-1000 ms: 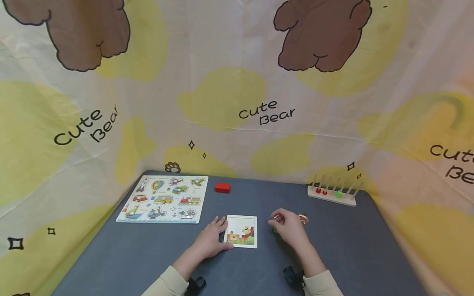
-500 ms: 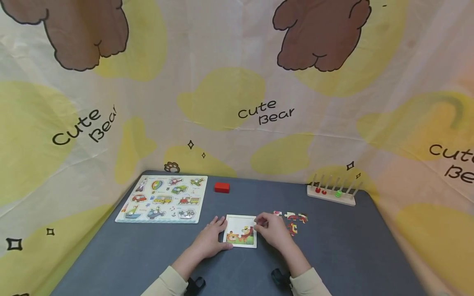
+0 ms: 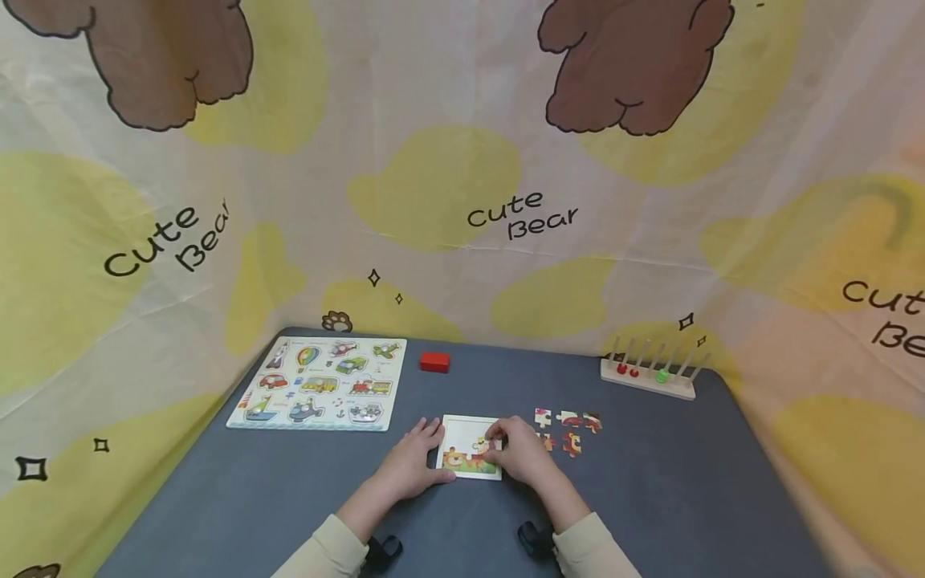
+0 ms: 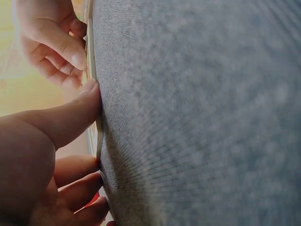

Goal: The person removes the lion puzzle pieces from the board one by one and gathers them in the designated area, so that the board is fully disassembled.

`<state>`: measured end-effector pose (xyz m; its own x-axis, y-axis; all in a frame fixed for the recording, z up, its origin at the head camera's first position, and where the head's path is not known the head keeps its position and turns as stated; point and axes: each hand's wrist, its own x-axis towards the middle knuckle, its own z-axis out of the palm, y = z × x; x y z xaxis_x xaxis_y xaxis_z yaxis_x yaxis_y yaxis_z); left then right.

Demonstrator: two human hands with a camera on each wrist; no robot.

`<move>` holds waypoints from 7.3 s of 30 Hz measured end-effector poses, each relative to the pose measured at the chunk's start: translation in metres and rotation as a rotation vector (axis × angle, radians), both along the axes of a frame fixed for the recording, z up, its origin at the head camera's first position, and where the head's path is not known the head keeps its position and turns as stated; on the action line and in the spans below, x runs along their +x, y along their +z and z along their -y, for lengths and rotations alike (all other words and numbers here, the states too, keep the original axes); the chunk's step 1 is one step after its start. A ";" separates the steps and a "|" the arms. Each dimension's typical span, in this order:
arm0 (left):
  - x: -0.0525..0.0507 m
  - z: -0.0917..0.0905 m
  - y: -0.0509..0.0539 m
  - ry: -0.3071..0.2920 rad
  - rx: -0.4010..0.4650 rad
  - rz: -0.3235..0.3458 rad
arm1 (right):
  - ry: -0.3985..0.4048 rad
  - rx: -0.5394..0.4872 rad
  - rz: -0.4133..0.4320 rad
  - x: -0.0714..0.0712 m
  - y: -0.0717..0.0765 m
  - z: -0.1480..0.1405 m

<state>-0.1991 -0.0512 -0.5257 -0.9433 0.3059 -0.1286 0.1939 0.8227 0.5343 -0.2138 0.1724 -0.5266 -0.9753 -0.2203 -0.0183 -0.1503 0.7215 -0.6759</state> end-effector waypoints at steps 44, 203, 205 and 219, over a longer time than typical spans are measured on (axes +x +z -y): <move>-0.001 -0.001 0.002 0.005 -0.008 0.009 | -0.232 -0.062 -0.033 0.011 0.028 -0.114; -0.005 0.000 0.003 -0.001 0.019 0.006 | -0.189 0.089 -0.014 0.036 0.019 -0.065; -0.005 0.000 0.003 -0.003 0.013 0.006 | -0.192 0.069 -0.009 0.035 0.024 -0.061; -0.003 -0.001 0.001 0.003 0.021 0.004 | -0.064 -0.035 -0.017 0.027 0.024 -0.026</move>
<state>-0.2017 -0.0501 -0.5247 -0.9437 0.3057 -0.1261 0.1891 0.8118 0.5525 -0.1867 0.1980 -0.5024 -0.9875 -0.1574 0.0047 -0.1158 0.7057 -0.6990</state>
